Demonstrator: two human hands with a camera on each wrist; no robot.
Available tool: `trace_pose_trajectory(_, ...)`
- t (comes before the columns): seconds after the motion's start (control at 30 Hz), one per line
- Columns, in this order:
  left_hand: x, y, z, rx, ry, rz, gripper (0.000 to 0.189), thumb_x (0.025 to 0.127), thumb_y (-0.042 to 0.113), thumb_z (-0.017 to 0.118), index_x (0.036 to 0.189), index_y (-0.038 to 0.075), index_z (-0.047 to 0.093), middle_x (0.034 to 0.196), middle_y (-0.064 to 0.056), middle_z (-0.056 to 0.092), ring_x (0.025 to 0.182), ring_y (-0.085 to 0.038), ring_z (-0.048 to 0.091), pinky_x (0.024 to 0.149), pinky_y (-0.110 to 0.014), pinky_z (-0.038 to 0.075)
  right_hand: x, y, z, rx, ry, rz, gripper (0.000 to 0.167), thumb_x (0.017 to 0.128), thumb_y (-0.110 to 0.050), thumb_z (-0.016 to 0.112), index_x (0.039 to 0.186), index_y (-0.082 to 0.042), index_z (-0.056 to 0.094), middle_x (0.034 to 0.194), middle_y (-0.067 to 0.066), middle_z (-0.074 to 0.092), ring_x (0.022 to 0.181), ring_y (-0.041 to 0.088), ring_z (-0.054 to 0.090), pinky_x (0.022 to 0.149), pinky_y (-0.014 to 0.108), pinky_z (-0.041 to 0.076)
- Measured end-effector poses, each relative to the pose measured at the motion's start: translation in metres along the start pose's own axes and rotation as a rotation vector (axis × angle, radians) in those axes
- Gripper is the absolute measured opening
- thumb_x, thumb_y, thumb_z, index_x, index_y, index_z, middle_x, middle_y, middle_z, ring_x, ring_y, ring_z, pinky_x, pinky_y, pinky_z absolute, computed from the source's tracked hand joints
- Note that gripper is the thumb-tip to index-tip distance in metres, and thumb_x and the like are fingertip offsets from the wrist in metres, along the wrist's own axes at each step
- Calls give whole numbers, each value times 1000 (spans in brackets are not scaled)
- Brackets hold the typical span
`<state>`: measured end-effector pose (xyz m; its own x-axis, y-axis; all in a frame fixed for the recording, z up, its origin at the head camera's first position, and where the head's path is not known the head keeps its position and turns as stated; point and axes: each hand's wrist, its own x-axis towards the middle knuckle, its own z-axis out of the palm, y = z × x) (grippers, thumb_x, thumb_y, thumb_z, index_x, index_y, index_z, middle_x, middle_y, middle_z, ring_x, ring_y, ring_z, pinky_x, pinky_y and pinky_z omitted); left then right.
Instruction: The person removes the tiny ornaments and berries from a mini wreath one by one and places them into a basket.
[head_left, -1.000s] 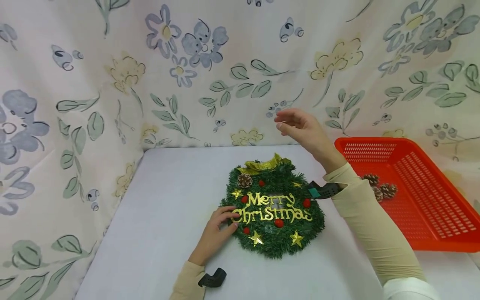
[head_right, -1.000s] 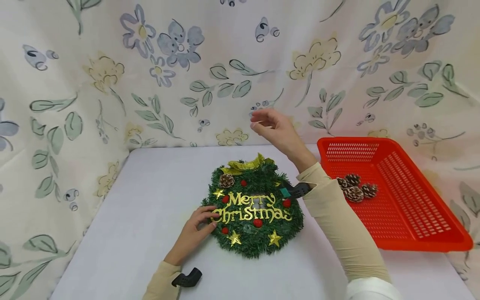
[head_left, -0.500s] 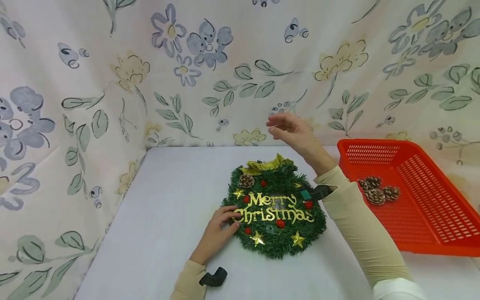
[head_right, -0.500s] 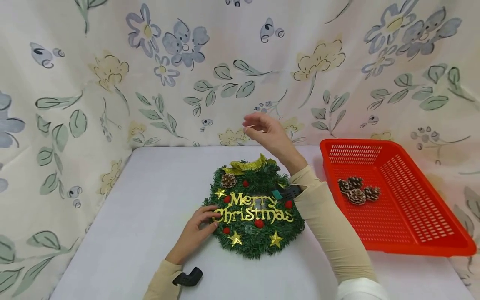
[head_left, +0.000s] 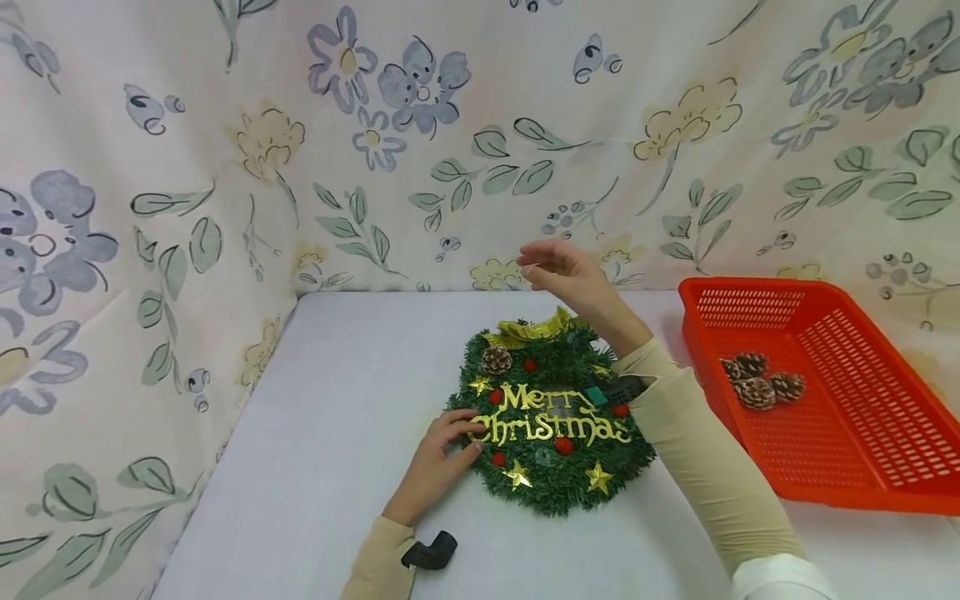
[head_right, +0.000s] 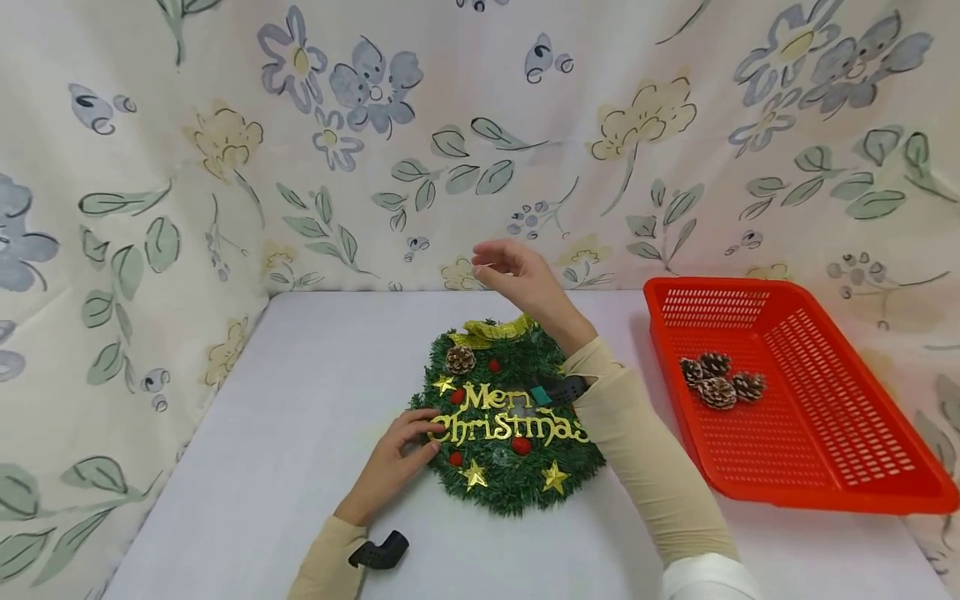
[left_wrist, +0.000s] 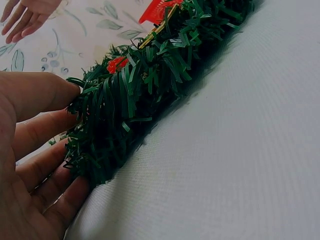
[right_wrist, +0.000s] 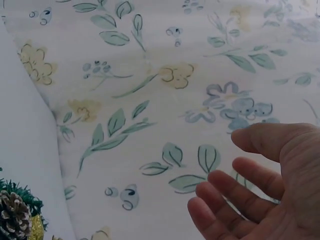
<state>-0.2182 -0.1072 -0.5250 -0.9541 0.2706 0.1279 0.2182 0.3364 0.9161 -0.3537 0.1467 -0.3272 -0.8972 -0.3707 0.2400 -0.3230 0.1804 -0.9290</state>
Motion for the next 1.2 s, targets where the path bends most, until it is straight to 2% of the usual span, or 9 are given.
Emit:
trace_pose_trajectory(0.13,0,-1,0,2,5,10,25,100,28,67,124,23,70,153,0,49,142,-26,44,105,-40,43,1,6,5,9,-24,7,40,103,-19,61,140,-7,54,136,12,59,119,20,61,98,32,53)
trace_pose_trajectory(0.23,1,-2,1,1,8,10,24,100,27,67,124,23,70,152,1,50,141,-25,44,104,-38,43,1,10,9,22,-33,10,41,103,-18,61,141,-4,53,137,14,58,116,17,61,101,38,53)
trace_pose_trajectory(0.37,1,-2,1,-2,4,3,25,100,27,67,124,23,70,152,2,50,141,-23,45,104,-37,43,0,16,13,45,-35,20,41,102,-17,62,141,-6,54,136,15,59,120,24,60,104,48,51)
trace_pose_trajectory(0.47,1,-1,1,-3,-3,-5,25,100,27,67,124,23,70,152,3,50,140,-23,45,105,-37,43,0,22,17,54,-36,29,40,102,-18,62,141,-8,55,138,16,58,122,25,60,103,44,52)
trace_pose_trajectory(0.63,1,0,1,0,0,-8,25,100,26,67,124,23,70,152,3,50,140,-23,45,106,-39,43,2,31,24,53,-40,10,41,102,-20,61,141,-8,55,140,18,57,121,19,60,103,42,52)
trace_pose_trajectory(0.87,2,-1,0,14,7,11,25,100,27,67,124,24,70,152,2,50,141,-24,44,105,-40,43,6,42,38,83,-51,10,41,102,-16,60,141,-5,54,138,19,57,118,19,61,100,36,53)
trace_pose_trajectory(1.0,2,-2,0,15,7,14,25,100,28,67,124,24,70,152,2,50,142,-25,44,105,-42,43,7,51,44,98,-63,20,39,103,-15,60,140,-4,54,139,20,57,117,19,60,104,46,52)
trace_pose_trajectory(1.2,2,-2,0,1,1,-5,25,100,29,67,124,25,70,152,2,50,143,-24,42,108,-47,41,5,61,49,63,-56,52,39,103,-22,62,139,-11,57,135,13,61,120,26,60,104,46,51)
